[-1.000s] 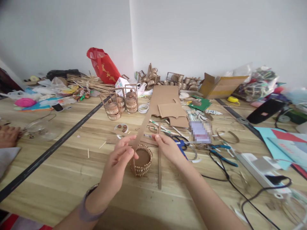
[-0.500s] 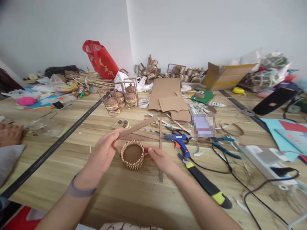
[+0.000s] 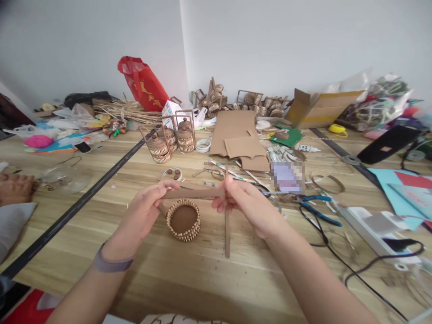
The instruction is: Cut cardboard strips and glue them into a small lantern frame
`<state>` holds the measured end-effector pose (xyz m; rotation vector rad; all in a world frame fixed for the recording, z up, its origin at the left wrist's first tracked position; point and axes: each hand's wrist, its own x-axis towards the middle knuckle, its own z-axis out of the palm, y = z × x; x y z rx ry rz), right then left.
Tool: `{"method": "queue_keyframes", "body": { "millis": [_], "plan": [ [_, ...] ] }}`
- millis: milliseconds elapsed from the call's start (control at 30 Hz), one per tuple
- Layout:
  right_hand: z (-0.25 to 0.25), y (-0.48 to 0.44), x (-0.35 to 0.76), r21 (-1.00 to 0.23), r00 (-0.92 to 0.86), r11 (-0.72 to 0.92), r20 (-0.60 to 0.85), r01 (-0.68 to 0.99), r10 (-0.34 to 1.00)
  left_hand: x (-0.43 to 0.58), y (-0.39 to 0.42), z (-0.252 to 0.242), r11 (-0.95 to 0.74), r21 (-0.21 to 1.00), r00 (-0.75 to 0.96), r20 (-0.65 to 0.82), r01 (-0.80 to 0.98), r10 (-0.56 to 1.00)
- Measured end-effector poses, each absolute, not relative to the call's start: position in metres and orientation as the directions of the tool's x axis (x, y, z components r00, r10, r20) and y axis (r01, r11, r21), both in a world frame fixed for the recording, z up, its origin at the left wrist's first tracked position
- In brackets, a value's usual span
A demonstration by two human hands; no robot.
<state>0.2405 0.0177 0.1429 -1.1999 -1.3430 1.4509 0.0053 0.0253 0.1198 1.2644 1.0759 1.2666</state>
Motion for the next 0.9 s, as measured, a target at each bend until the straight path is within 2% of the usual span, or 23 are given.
{"method": "queue_keyframes", "body": {
  "millis": [133,400,500,600,667,800,900],
  "plan": [
    [0.158,0.012,0.233,-0.985,-0.335,-0.078,-0.126,0.151,0.934,0.006,0.024,0.120,-0.100,0.995,0.032,0.101,-0.025,0.994],
    [0.142,0.018,0.232,-0.990,-0.307,-0.141,-0.143,0.030,0.941,0.000,0.025,0.126,-0.101,0.979,0.084,0.087,0.178,0.993],
    [0.142,0.019,0.233,-0.989,-0.319,-0.143,-0.151,0.048,0.936,-0.004,0.027,0.140,-0.192,0.937,0.123,0.163,0.292,0.979],
    [0.143,0.018,0.233,-0.987,-0.332,-0.137,-0.159,0.086,0.930,-0.001,0.029,0.164,-0.359,0.816,0.219,0.288,0.453,0.932],
    [0.144,0.019,0.233,-0.984,-0.334,-0.134,-0.166,0.118,0.928,0.006,0.033,0.182,-0.440,0.738,0.324,0.308,0.512,0.894],
    [0.144,0.021,0.233,-0.981,-0.350,-0.134,-0.176,0.143,0.920,0.027,0.050,0.206,-0.584,0.611,0.624,0.181,0.534,0.760],
    [0.143,0.022,0.234,-0.986,-0.358,-0.109,-0.149,0.129,0.922,0.040,0.065,0.212,-0.600,0.574,0.731,0.005,0.557,0.682]
  ]
}}
